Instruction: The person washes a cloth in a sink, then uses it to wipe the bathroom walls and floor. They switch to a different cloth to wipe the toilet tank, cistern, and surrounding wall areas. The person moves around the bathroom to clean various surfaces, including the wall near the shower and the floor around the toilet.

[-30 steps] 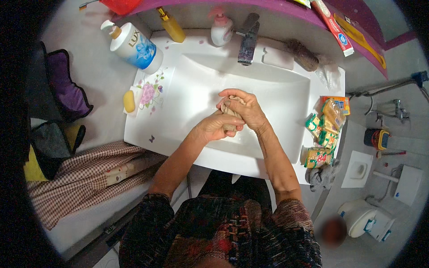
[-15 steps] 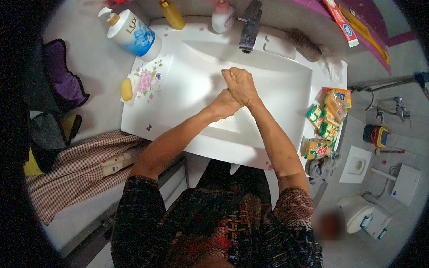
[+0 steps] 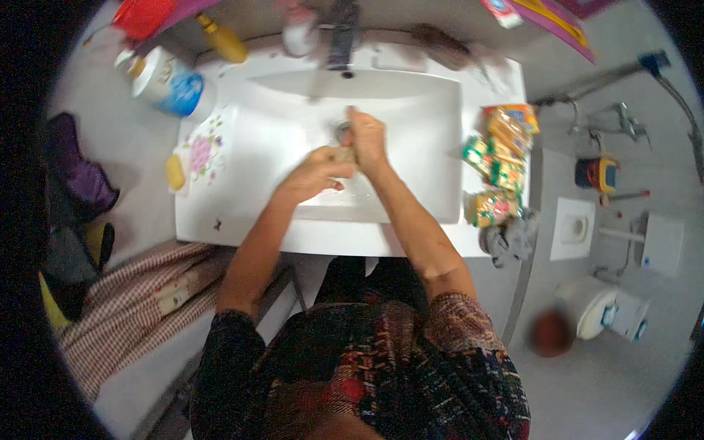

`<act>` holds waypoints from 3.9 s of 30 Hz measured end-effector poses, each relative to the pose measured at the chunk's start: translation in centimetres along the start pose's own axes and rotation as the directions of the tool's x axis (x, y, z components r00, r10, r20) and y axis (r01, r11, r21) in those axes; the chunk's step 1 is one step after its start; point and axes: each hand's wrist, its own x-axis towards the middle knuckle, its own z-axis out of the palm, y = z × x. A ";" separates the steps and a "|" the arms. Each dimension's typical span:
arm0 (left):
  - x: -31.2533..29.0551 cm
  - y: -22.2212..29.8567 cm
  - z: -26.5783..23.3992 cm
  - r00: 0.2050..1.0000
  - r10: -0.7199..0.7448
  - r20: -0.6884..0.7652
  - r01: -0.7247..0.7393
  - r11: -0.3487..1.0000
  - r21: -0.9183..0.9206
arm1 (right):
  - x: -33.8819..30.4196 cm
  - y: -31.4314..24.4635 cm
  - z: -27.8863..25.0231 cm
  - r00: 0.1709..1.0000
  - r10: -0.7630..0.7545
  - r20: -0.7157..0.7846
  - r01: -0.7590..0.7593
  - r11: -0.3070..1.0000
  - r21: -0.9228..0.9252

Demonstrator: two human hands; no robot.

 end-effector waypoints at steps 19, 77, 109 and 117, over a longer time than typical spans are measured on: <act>-3.4 2.8 3.1 0.973 -0.231 0.020 0.228 0.970 0.088 | -4.3 -4.1 2.8 0.894 -0.305 0.329 0.446 0.684 -0.578; 2.2 -20.9 63.4 0.774 0.186 0.605 -0.304 0.948 0.097 | -51.1 -6.9 -51.0 0.611 -0.277 -0.741 0.326 0.942 -0.083; -4.0 -33.2 125.1 -0.049 -0.060 0.997 -0.357 0.933 0.039 | -89.1 -17.0 -87.9 -0.331 -0.239 -0.913 0.542 0.744 -0.391; -3.3 -35.1 129.7 -0.166 -0.251 0.954 -0.246 0.947 0.206 | -91.1 -12.1 -92.8 -0.145 -0.105 -0.984 0.656 0.734 -0.175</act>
